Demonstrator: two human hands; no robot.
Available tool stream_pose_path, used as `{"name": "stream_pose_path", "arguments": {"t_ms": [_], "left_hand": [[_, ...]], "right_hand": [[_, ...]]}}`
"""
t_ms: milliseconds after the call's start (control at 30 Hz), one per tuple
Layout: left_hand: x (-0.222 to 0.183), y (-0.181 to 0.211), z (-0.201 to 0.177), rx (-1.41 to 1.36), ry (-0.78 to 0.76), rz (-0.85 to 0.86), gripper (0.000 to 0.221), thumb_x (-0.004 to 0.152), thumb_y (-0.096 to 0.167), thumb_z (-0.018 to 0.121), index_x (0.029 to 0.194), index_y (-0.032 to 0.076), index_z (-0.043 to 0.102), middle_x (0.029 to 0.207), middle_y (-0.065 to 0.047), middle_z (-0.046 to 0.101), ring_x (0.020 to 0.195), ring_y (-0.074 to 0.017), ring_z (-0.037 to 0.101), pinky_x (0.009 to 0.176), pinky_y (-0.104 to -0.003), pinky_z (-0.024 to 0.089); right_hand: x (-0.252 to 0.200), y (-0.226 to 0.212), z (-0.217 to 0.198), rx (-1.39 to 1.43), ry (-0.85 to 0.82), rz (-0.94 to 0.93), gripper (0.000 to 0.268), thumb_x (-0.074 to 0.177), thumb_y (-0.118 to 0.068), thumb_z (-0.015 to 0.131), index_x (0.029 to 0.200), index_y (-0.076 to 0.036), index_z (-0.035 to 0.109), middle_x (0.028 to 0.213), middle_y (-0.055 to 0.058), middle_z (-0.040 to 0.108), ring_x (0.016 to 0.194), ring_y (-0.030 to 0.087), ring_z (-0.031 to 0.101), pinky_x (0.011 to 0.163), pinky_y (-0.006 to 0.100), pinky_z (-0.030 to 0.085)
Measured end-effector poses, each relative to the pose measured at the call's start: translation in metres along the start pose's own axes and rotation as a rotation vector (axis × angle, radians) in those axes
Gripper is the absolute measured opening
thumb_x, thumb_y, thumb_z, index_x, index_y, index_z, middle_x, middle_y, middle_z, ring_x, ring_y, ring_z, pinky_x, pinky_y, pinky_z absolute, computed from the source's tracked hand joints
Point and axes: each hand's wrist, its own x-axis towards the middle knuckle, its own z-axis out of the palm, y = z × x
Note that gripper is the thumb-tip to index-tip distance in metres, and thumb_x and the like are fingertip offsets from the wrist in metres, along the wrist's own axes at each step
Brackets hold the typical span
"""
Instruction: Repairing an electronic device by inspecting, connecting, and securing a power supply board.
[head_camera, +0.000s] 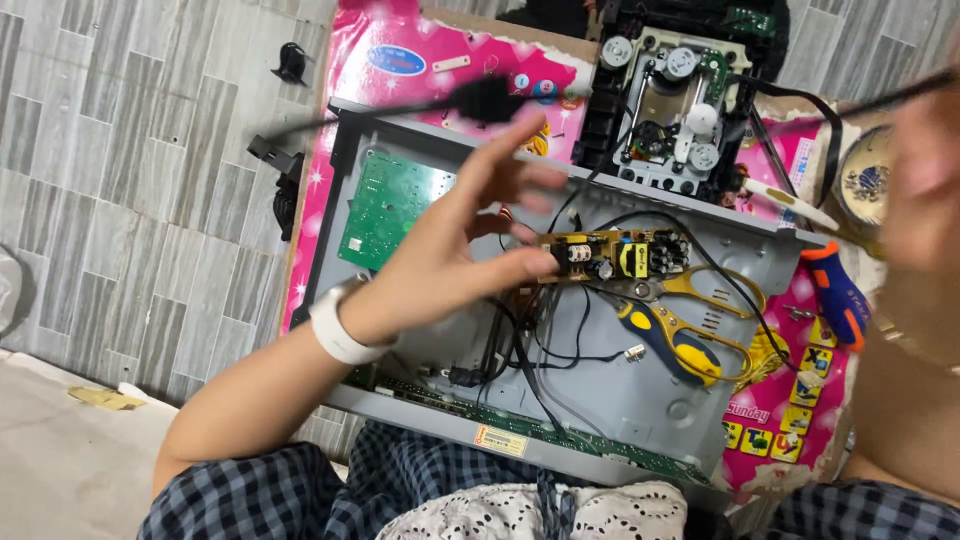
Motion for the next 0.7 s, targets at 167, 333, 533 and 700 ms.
{"name": "stream_pose_path", "arguments": {"t_ms": [167, 333, 533, 700], "left_hand": [[0.001, 0.004, 0.01, -0.238, -0.075, -0.043, 0.073, 0.099, 0.033, 0.065, 0.158, 0.018, 0.024, 0.156, -0.012, 0.047, 0.141, -0.0235, 0.052, 0.119, -0.036, 0.049], [0.001, 0.001, 0.017, -0.27, 0.059, 0.068, 0.034, 0.11, 0.026, 0.044, 0.138, 0.007, 0.05, 0.14, -0.016, 0.059, 0.136, -0.0277, 0.058, 0.109, -0.037, 0.06], [-0.001, -0.004, 0.017, -0.209, 0.235, 0.063, 0.025, 0.11, 0.024, 0.044, 0.126, 0.007, 0.052, 0.121, -0.015, 0.07, 0.119, -0.0224, 0.068, 0.097, -0.029, 0.057], [0.0, -0.006, 0.022, -0.112, 0.087, 0.077, 0.025, 0.11, 0.021, 0.04, 0.131, 0.008, 0.039, 0.11, -0.013, 0.073, 0.1, -0.0192, 0.071, 0.096, -0.032, 0.058]], "right_hand": [[0.201, -0.279, -0.077, 1.34, 0.078, 0.923, 0.009, 0.112, -0.036, 0.057, 0.114, -0.027, 0.053, 0.098, -0.002, 0.054, 0.054, -0.002, 0.036, 0.045, 0.012, 0.037], [0.181, -0.295, -0.068, 1.495, 0.102, 0.809, 0.018, 0.104, -0.024, 0.065, 0.106, -0.013, 0.051, 0.084, 0.009, 0.062, 0.047, 0.005, 0.044, 0.042, 0.018, 0.048], [0.16, -0.3, -0.082, 0.966, -0.363, 0.718, 0.027, 0.097, -0.02, 0.059, 0.082, 0.001, 0.066, 0.084, 0.013, 0.073, 0.067, 0.018, 0.068, 0.058, 0.026, 0.051], [0.165, -0.302, -0.082, 1.188, -0.696, -0.032, 0.014, 0.087, -0.018, 0.068, 0.093, -0.008, 0.076, 0.103, 0.006, 0.081, 0.066, 0.016, 0.071, 0.06, 0.03, 0.057]]}}
